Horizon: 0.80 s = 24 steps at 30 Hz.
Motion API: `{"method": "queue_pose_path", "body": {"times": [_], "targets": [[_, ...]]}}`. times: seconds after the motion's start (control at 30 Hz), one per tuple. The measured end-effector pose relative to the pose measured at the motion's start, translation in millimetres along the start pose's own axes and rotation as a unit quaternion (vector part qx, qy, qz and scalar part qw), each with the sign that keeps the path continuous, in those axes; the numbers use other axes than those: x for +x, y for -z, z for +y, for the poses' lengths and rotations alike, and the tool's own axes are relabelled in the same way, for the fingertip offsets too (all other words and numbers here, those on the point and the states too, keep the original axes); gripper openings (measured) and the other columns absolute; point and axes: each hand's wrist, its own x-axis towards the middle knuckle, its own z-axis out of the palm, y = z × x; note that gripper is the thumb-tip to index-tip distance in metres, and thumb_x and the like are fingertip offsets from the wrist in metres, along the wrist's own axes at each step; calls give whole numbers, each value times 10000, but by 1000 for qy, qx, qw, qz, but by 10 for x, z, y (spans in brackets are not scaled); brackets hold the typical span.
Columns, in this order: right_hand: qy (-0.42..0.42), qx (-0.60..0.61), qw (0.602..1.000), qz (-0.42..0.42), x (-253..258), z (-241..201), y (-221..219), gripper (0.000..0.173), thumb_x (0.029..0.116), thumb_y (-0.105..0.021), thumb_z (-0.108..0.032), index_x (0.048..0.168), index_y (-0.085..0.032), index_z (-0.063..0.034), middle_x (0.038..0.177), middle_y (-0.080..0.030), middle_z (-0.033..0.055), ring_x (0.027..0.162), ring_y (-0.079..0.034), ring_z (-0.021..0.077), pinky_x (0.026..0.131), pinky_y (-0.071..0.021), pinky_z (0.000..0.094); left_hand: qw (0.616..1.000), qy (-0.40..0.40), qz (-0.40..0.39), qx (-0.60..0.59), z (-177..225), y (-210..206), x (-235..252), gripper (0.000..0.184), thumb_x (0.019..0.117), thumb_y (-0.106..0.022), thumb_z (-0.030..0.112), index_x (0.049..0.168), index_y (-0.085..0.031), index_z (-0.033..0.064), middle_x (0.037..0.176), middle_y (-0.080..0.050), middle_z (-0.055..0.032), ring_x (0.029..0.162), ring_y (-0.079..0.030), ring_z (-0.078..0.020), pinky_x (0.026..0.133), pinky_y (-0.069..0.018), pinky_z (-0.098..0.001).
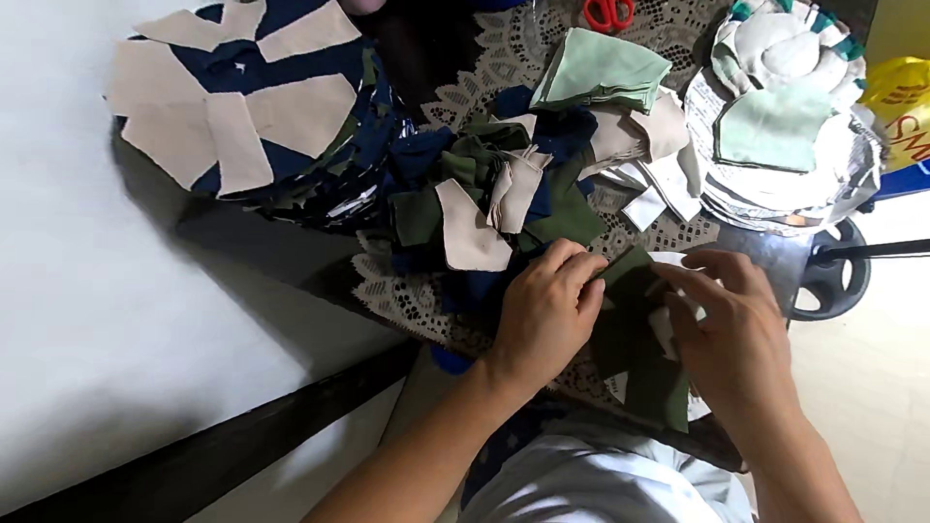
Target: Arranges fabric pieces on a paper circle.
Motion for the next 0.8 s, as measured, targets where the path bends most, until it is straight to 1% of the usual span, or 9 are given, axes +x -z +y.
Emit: {"method": "queue_pose_path", "body": {"times": [0.07, 0.1, 0.2, 0.3, 0.4, 0.5, 0.67, 0.7, 0.8], "targets": [[-2, -14, 1000, 21, -73, 30, 60, 275, 948, -562, -67, 1080, -794, -135, 1153, -669, 169, 1038, -624, 377, 825, -479, 561, 1000, 14, -11, -25, -11, 52, 21, 207, 949, -623, 80, 1099, -764, 76, 1025, -697, -70, 722, -637, -92, 629, -552, -228], [1, -18, 999, 31, -118, 36, 73, 291, 953, -535, -70, 1057, -799, -138, 1137, -679, 162, 1034, -623, 375, 821, -473, 554, 999, 20, -11, -33, -16, 69, 27, 231, 957, -588, 62, 1114, -757, 74, 1028, -696, -63, 728, -629, -79, 627, -539, -216], [28, -12, 998, 51, -250, 23, 34, 340, 947, -496, -61, 1043, -806, -162, 1071, -729, 107, 1019, -639, 357, 800, -458, 528, 999, 26, -15, -36, -17, 95, 33, 281, 954, -528, 25, 1124, -746, 71, 1034, -707, -57, 776, -641, -84, 653, -536, -222], [65, -11, 996, 56, -325, 19, -68, 369, 939, -488, -47, 1049, -809, -193, 1079, -752, 61, 1030, -646, 336, 800, -446, 506, 999, 25, -14, -31, -14, 96, 40, 285, 947, -527, 11, 1121, -745, 70, 1026, -708, -62, 769, -642, -96, 643, -533, -229], [72, -18, 996, 40, -342, 34, -135, 402, 902, -486, -23, 1022, -818, -215, 1123, -756, 53, 1053, -652, 361, 792, -446, 516, 1000, 22, -12, -13, -23, 106, 60, 268, 945, -555, 12, 1124, -747, 66, 1030, -702, -74, 740, -635, -99, 622, -533, -229], [66, 4, 997, 48, -354, 49, -80, 385, 920, -489, -44, 1030, -817, -212, 1130, -756, 46, 1051, -653, 335, 808, -452, 505, 1000, 14, -6, 15, -65, 135, 88, 261, 943, -562, 3, 1116, -749, 58, 1055, -706, -100, 749, -652, -130, 631, -547, -261], [34, 57, 992, 106, -466, 149, 169, 345, 967, -488, -75, 1076, -801, -170, 1107, -742, 73, 1064, -648, 293, 848, -469, 487, 999, 18, -21, 46, -73, 204, 129, 259, 948, -561, 5, 1116, -751, 56, 1095, -704, -114, 805, -669, -169, 678, -564, -312], [28, 64, 991, 117, -500, 174, 217, 340, 972, -489, -73, 1079, -799, -163, 1101, -740, 72, 1060, -647, 278, 853, -473, 475, 998, 13, -30, 51, -51, 211, 131, 254, 948, -570, 13, 1114, -756, 59, 1109, -703, -117, 832, -675, -188, 702, -569, -338], [12, 82, 987, 137, -603, 235, 308, 330, 975, -493, -70, 1082, -795, -150, 1085, -739, 60, 1055, -636, 243, 856, -461, 446, 997, -2, -55, 63, -12, 207, 82, 207, 952, -619, 67, 1080, -781, 89, 1145, -696, -104, 1011, -673, -257, 855, -567, -432]]}}
